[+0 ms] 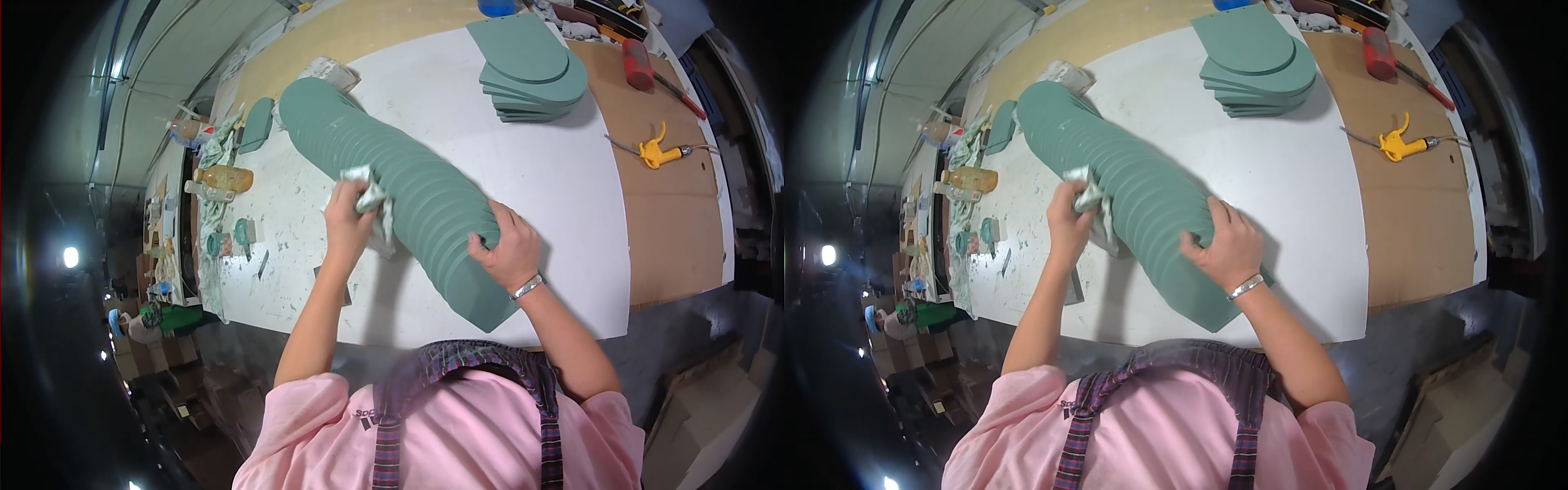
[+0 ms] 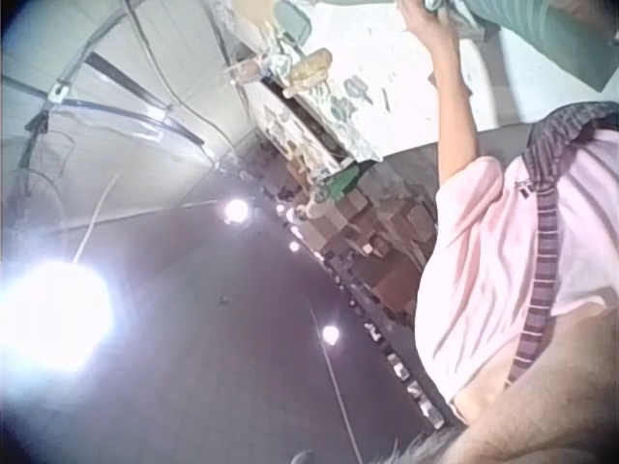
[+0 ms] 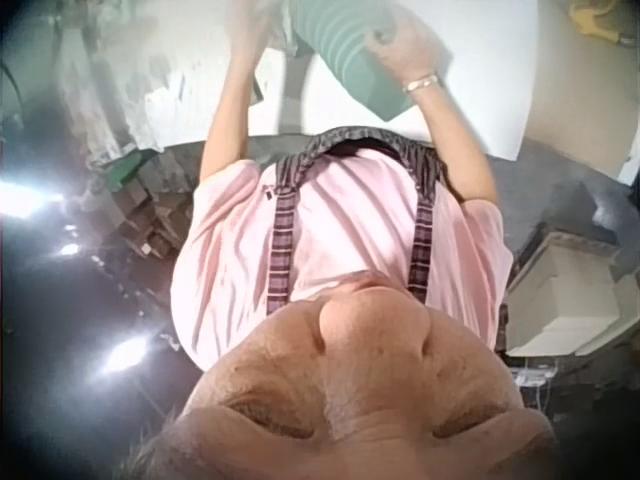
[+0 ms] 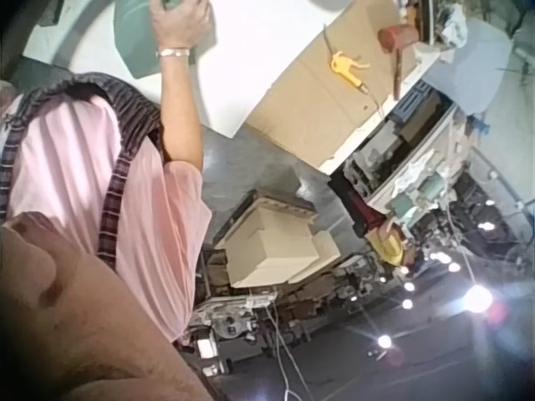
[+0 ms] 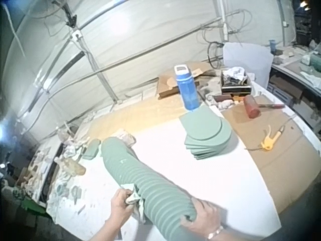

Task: The person cleans and sands a stack of green foam pads using a cloth and a sanding block. They wipe the edges of the stack with the cloth, remove excess material from the edges by hand, and then use the sanding block to smooth the surface of the stacked pads.

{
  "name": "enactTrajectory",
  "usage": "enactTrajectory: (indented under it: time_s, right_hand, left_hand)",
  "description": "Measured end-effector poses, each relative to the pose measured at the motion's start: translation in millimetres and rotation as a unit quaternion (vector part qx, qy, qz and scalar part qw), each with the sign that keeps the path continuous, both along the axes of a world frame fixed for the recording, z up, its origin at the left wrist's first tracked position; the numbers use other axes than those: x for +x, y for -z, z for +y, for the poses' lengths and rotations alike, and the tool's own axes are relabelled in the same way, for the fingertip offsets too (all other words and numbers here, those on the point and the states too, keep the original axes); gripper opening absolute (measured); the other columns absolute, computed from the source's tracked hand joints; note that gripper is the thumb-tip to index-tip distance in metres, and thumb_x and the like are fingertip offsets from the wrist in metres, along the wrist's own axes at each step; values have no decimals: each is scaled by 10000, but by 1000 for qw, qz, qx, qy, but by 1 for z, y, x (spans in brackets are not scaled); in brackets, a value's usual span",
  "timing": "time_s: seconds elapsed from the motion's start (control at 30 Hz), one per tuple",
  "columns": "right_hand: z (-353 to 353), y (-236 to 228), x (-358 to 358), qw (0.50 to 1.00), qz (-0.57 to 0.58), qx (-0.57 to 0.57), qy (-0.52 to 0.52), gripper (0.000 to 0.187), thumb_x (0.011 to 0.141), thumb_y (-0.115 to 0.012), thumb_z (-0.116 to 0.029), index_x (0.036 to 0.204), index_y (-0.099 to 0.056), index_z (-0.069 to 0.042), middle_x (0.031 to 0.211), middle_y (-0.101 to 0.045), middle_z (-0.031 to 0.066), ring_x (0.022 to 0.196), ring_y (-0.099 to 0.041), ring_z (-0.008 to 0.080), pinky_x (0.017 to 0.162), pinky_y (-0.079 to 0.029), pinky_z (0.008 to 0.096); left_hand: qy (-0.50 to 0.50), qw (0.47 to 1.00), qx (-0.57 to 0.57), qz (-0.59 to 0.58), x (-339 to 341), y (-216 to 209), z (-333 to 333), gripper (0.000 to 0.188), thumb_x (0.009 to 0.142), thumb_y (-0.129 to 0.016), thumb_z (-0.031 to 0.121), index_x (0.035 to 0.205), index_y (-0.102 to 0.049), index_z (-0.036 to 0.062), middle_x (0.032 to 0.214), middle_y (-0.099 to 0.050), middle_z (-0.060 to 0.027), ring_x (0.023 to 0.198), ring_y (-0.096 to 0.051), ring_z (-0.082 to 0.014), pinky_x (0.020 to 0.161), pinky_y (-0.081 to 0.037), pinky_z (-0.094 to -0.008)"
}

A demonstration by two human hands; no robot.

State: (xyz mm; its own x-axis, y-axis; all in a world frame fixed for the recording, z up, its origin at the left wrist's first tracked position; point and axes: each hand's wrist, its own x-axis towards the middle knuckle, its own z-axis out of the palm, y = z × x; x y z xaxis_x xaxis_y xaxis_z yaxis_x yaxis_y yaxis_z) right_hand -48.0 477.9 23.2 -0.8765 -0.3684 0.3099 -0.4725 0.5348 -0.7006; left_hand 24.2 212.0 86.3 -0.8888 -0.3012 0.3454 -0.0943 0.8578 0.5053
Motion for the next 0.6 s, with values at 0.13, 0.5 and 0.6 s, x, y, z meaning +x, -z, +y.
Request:
enactTrajectory:
  time_s: [0.13,0.5,0.6]
  right_hand:
    - [-4,0,1,1000,3,-2,-3,592,727,-721,-386,1150,-647,21,1080,-707,185,913,-705,347,777,-583,424]
    - [-4,1,2,1000,-29,5,-1,567,738,-720,-357,1180,-642,-10,1063,-704,190,900,-699,361,761,-570,442]
    - [-4,-2,3,1000,-19,-8,-5,559,740,-719,-351,1180,-643,-14,1062,-703,191,902,-698,366,766,-570,443]
  left_hand:
    - [-63,998,-14,-18,44,-14,-29,349,696,-687,-81,1021,-599,13,968,-631,-163,894,-634,-364,781,-515,-399]
    - [55,996,10,73,26,26,-5,436,614,-522,-182,971,-657,29,1157,-658,-117,1051,-594,-335,889,-497,-398]
    - [45,994,-23,-93,70,20,-33,440,612,-477,-191,955,-671,6,1137,-666,-125,1064,-615,-325,902,-507,-385]
